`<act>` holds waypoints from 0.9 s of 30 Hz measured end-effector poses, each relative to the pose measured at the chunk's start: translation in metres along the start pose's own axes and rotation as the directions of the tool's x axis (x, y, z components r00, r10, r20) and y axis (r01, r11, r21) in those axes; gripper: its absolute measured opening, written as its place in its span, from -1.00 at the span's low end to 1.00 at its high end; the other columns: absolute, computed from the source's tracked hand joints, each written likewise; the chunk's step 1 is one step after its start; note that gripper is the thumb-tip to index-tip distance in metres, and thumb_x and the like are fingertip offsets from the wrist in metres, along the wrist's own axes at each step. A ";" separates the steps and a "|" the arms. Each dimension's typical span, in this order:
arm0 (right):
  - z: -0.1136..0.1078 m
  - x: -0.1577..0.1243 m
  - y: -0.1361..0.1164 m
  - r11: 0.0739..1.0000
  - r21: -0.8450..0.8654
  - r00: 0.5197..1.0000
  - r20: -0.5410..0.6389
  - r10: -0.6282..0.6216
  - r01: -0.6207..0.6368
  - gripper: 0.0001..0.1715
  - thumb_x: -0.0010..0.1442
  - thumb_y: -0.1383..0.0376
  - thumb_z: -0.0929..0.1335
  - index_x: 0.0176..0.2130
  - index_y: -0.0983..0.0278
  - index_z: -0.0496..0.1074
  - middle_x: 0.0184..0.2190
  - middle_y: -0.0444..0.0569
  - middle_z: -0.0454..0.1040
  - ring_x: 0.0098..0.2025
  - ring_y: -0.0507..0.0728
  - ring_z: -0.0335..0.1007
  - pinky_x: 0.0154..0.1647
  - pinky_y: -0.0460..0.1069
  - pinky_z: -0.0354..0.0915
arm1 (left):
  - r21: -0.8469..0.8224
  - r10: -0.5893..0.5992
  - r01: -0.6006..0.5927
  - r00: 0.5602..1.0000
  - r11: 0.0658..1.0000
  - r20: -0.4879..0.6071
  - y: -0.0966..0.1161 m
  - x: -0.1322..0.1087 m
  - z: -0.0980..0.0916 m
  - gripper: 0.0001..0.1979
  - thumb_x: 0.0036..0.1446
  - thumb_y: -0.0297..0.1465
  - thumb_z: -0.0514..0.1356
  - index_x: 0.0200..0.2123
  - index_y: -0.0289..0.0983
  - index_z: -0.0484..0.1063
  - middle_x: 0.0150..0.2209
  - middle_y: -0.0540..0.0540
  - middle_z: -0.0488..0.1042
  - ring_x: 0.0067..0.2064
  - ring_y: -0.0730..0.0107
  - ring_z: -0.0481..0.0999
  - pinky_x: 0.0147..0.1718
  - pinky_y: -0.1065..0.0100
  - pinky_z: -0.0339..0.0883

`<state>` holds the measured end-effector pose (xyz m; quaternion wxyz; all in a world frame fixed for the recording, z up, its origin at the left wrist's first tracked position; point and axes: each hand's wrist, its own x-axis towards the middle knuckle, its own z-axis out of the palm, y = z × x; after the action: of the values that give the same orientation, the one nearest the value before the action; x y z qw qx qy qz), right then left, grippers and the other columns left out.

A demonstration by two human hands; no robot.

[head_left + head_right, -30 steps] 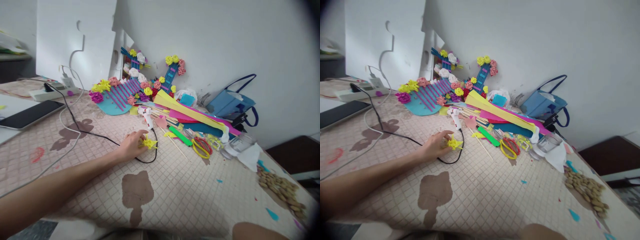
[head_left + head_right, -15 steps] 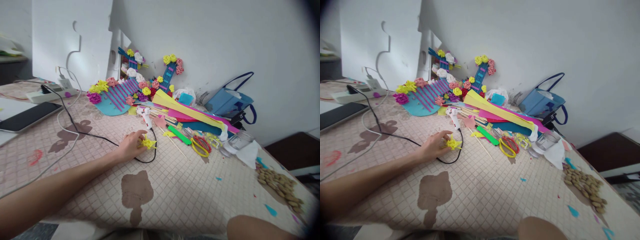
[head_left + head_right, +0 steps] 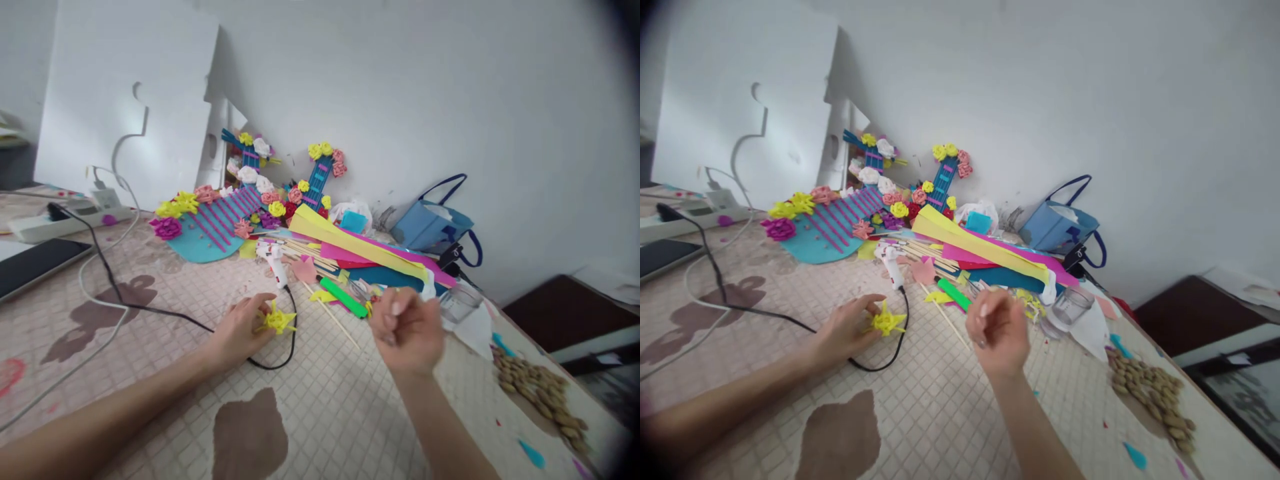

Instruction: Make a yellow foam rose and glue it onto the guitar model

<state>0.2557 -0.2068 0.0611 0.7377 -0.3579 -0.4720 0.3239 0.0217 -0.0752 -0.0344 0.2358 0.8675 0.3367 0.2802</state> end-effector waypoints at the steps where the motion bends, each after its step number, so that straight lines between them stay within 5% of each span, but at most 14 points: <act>1: -0.001 0.007 0.017 1.000 0.011 1.000 -0.022 0.004 -0.003 -0.51 0.19 -0.08 0.22 -0.52 0.21 0.28 -0.64 -0.23 0.19 -0.76 -0.09 -0.03 -0.78 -0.14 -0.07 | 0.002 -0.004 0.004 1.000 1.000 -0.006 0.000 0.000 0.000 -0.52 0.01 -0.39 0.15 0.04 -0.19 0.19 -0.18 -0.07 0.47 -0.11 0.24 0.46 -0.10 0.20 0.29; 6: -0.021 -0.008 0.079 0.953 -0.199 0.958 -0.220 0.183 -0.228 -0.57 0.20 -0.03 0.26 -0.49 0.22 0.29 -0.68 -0.21 0.22 -0.74 -0.06 0.04 -0.77 -0.14 -0.11 | 0.029 -0.011 0.011 1.000 1.000 -0.024 0.000 -0.002 -0.001 -0.52 0.00 -0.38 0.14 0.05 -0.16 0.22 -0.19 -0.05 0.48 -0.11 0.26 0.48 -0.10 0.22 0.32; 10: -0.020 -0.023 0.091 0.900 -0.331 0.958 -0.134 0.254 -0.285 -0.59 0.20 -0.04 0.23 -0.50 0.15 0.33 -0.65 -0.17 0.23 -0.71 0.02 0.04 -0.74 -0.06 -0.05 | 0.041 -0.034 0.036 0.999 0.999 -0.038 -0.002 -0.005 0.001 -0.52 -0.01 -0.36 0.14 0.04 -0.14 0.24 -0.19 -0.04 0.49 -0.10 0.22 0.49 -0.10 0.18 0.34; 14: -0.011 -0.004 0.070 0.838 -0.513 0.961 0.084 0.263 -0.185 -0.72 0.25 0.06 0.20 -0.39 0.06 0.37 -0.54 -0.12 0.33 -0.60 0.10 0.22 -0.64 0.01 0.15 | 0.030 -0.034 0.036 0.997 0.999 -0.066 -0.008 -0.007 0.006 -0.51 0.00 -0.32 0.15 0.06 -0.13 0.24 -0.18 -0.08 0.50 -0.11 0.20 0.50 -0.10 0.18 0.36; 16: -0.017 0.023 0.052 0.691 -0.722 0.918 0.295 0.266 0.031 -0.85 0.23 0.15 0.25 -0.27 0.08 0.40 -0.38 -0.07 0.42 -0.37 0.16 0.35 -0.40 0.07 0.28 | 0.037 -0.038 0.041 0.995 0.998 -0.095 -0.012 -0.007 0.009 -0.51 0.00 -0.31 0.16 0.06 -0.12 0.24 -0.20 -0.07 0.51 -0.13 0.20 0.51 -0.10 0.17 0.37; 18: -0.036 0.062 0.035 0.524 -0.829 0.885 0.380 0.269 0.197 -0.85 0.22 0.19 0.27 -0.24 0.14 0.41 -0.30 -0.07 0.45 -0.25 0.15 0.37 -0.26 0.06 0.29 | 0.034 -0.040 0.044 0.991 0.998 -0.126 -0.014 -0.008 0.011 -0.51 -0.01 -0.30 0.17 0.05 -0.11 0.25 -0.22 -0.06 0.52 -0.15 0.20 0.52 -0.11 0.19 0.38; 20: -0.065 0.108 0.027 0.334 -0.916 0.877 0.339 0.341 0.224 -0.78 0.26 0.19 0.22 -0.20 0.20 0.40 -0.24 -0.06 0.46 -0.25 0.11 0.38 -0.24 0.00 0.30 | 0.034 -0.052 0.058 0.987 0.998 -0.153 -0.015 -0.010 0.013 -0.52 -0.02 -0.29 0.17 0.04 -0.09 0.27 -0.22 -0.05 0.52 -0.15 0.20 0.52 -0.11 0.21 0.39; 22: -0.099 0.156 0.029 0.039 -0.971 0.874 0.231 0.428 0.237 -0.71 0.28 0.18 0.20 -0.13 0.25 0.39 -0.15 -0.01 0.46 -0.15 0.11 0.38 -0.12 -0.02 0.28 | 0.042 -0.055 0.062 0.985 0.997 -0.164 -0.017 -0.011 0.015 -0.52 -0.01 -0.28 0.17 0.04 -0.06 0.26 -0.20 -0.04 0.52 -0.15 0.20 0.52 -0.13 0.23 0.40; 27: -0.170 0.254 0.063 -0.223 -0.965 0.895 0.022 0.445 0.135 -0.62 0.27 0.23 0.25 -0.04 0.44 0.39 0.01 0.23 0.38 0.10 0.30 0.23 0.14 0.12 0.10 | 0.110 -0.002 0.026 0.977 0.994 -0.212 -0.027 -0.014 0.023 -0.54 0.04 -0.14 0.15 0.04 -0.01 0.25 -0.23 -0.01 0.54 -0.20 0.20 0.54 -0.19 0.24 0.42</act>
<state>0.4920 -0.0038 0.0756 0.0312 -0.7822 -0.6222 -0.0078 0.0161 -0.0725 -0.0717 0.1515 0.8422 0.3814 0.3497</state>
